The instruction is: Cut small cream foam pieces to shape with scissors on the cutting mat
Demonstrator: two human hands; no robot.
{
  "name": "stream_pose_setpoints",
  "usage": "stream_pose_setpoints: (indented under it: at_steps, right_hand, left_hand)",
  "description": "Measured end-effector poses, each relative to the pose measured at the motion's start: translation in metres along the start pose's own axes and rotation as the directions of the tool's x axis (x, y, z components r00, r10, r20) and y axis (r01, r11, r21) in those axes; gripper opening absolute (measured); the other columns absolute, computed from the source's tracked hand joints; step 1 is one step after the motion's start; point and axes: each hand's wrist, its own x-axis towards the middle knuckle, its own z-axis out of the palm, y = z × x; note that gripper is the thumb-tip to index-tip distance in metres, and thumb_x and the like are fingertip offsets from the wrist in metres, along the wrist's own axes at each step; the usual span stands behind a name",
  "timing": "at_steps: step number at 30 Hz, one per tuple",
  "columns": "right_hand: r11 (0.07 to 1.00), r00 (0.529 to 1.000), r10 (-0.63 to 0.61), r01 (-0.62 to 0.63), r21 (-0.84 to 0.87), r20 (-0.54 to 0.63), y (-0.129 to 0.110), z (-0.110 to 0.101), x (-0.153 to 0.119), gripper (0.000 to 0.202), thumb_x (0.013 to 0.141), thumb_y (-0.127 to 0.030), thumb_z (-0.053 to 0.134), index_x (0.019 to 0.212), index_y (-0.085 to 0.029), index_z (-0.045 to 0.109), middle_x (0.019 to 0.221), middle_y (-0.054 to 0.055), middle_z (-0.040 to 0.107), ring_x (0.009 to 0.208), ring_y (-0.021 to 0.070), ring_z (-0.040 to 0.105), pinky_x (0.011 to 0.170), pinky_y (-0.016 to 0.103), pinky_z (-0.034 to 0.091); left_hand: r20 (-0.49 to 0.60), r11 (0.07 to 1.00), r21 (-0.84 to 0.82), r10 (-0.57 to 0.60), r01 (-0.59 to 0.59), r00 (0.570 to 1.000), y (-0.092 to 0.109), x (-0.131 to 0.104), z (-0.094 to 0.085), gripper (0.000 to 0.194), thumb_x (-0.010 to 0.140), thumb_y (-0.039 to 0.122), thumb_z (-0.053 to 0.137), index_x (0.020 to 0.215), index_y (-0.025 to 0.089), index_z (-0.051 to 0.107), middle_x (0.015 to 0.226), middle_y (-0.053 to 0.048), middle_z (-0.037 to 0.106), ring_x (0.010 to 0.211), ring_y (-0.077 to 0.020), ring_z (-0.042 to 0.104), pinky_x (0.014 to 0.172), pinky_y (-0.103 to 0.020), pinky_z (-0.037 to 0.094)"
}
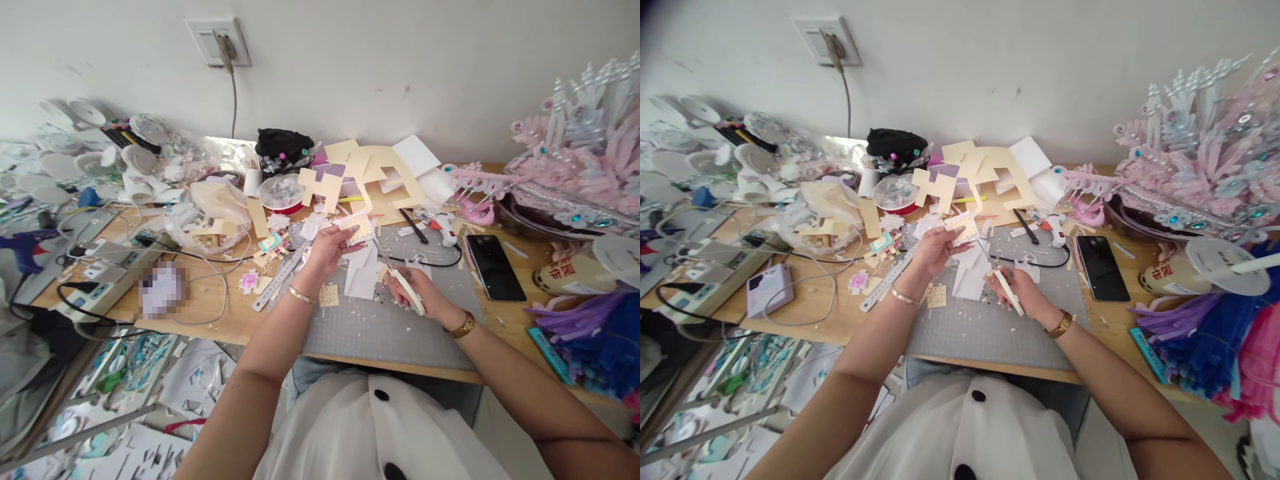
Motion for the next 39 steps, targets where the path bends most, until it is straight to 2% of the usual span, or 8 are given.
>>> stream_pose_setpoints:
  at_steps: [14,20,24,27,30,33,35,39]
  right_hand:
    - [0.999,1.000,-0.008,0.009,0.038,-0.027,0.003,0.001,0.001,0.033,0.067,-0.047,0.075,0.068,-0.021,0.054,0.043,-0.006,0.052,0.035,0.0069,0.040,0.033,0.019,0.031]
    - [0.999,0.999,0.000,0.001,0.043,-0.037,0.001,0.004,0.001,0.037,0.063,-0.049,0.079,0.067,-0.021,0.054,0.042,-0.007,0.051,0.035,0.0076,0.041,0.033,0.019,0.030]
    - [0.999,0.998,0.029,-0.028,-0.017,0.062,-0.006,-0.003,-0.005,0.041,0.064,-0.054,0.078,0.070,-0.019,0.057,0.050,-0.002,0.061,0.035,0.0073,0.043,0.035,0.021,0.035]
    - [0.998,0.990,0.058,-0.054,-0.035,0.127,-0.012,-0.015,-0.011,0.045,0.061,-0.054,0.080,0.078,-0.019,0.059,0.071,0.005,0.073,0.043,0.0121,0.057,0.040,0.023,0.041]
    - [0.999,1.000,0.000,-0.001,0.040,0.030,-0.019,-0.027,-0.012,0.049,0.057,-0.054,0.084,0.083,-0.021,0.058,0.078,0.006,0.074,0.053,0.0165,0.065,0.043,0.024,0.043]
    - [0.983,0.975,-0.141,0.159,0.095,-0.173,-0.027,-0.033,-0.008,0.049,0.057,-0.053,0.086,0.080,-0.022,0.056,0.056,-0.002,0.063,0.050,0.0152,0.060,0.043,0.023,0.041]
    - [0.969,0.945,-0.196,0.228,0.095,-0.264,-0.034,-0.032,-0.005,0.049,0.056,-0.052,0.086,0.078,-0.022,0.055,0.048,-0.006,0.054,0.046,0.0132,0.056,0.042,0.022,0.040]
    - [0.976,0.951,-0.159,0.193,0.105,-0.264,-0.045,-0.024,0.002,0.054,0.047,-0.045,0.091,0.078,-0.021,0.054,0.057,-0.006,0.059,0.040,0.0082,0.050,0.037,0.021,0.039]
  left_hand:
    - [-0.006,1.000,-0.004,-0.001,0.001,1.000,0.000,0.000,0.000,0.021,0.067,0.018,0.081,0.082,0.008,0.070,0.080,-0.005,0.072,0.074,-0.0148,0.069,0.095,-0.045,0.056]
    - [-0.012,1.000,-0.003,-0.002,0.002,1.000,0.001,-0.001,0.001,0.021,0.067,0.018,0.082,0.081,0.008,0.070,0.081,-0.006,0.072,0.075,-0.0154,0.069,0.094,-0.045,0.056]
    - [-0.005,1.000,-0.008,0.013,-0.013,1.000,0.000,0.003,-0.003,0.027,0.065,0.021,0.083,0.085,0.009,0.071,0.085,-0.007,0.074,0.076,-0.0165,0.070,0.088,-0.041,0.058]
    - [0.004,0.998,-0.013,0.054,-0.054,0.999,-0.002,0.006,-0.005,0.031,0.061,0.026,0.085,0.084,0.011,0.071,0.086,-0.007,0.073,0.077,-0.0171,0.069,0.083,-0.040,0.059]
    - [0.057,0.995,0.039,0.089,-0.091,0.994,-0.005,0.006,-0.005,0.035,0.058,0.032,0.086,0.084,0.013,0.072,0.086,-0.007,0.073,0.079,-0.0178,0.068,0.078,-0.038,0.059]
    - [0.116,0.974,0.190,0.099,-0.120,0.988,-0.010,0.003,-0.001,0.034,0.058,0.039,0.086,0.075,0.014,0.072,0.075,-0.004,0.069,0.069,-0.0141,0.063,0.067,-0.031,0.055]
    - [0.142,0.930,0.334,0.112,-0.155,0.983,-0.015,0.001,0.001,0.033,0.060,0.042,0.084,0.065,0.014,0.068,0.062,0.000,0.061,0.058,-0.0094,0.054,0.057,-0.024,0.046]
    - [0.257,0.867,0.455,0.090,-0.202,0.962,-0.025,-0.002,0.005,0.037,0.063,0.047,0.082,0.069,0.014,0.067,0.057,0.003,0.054,0.054,-0.0075,0.045,0.052,-0.022,0.034]
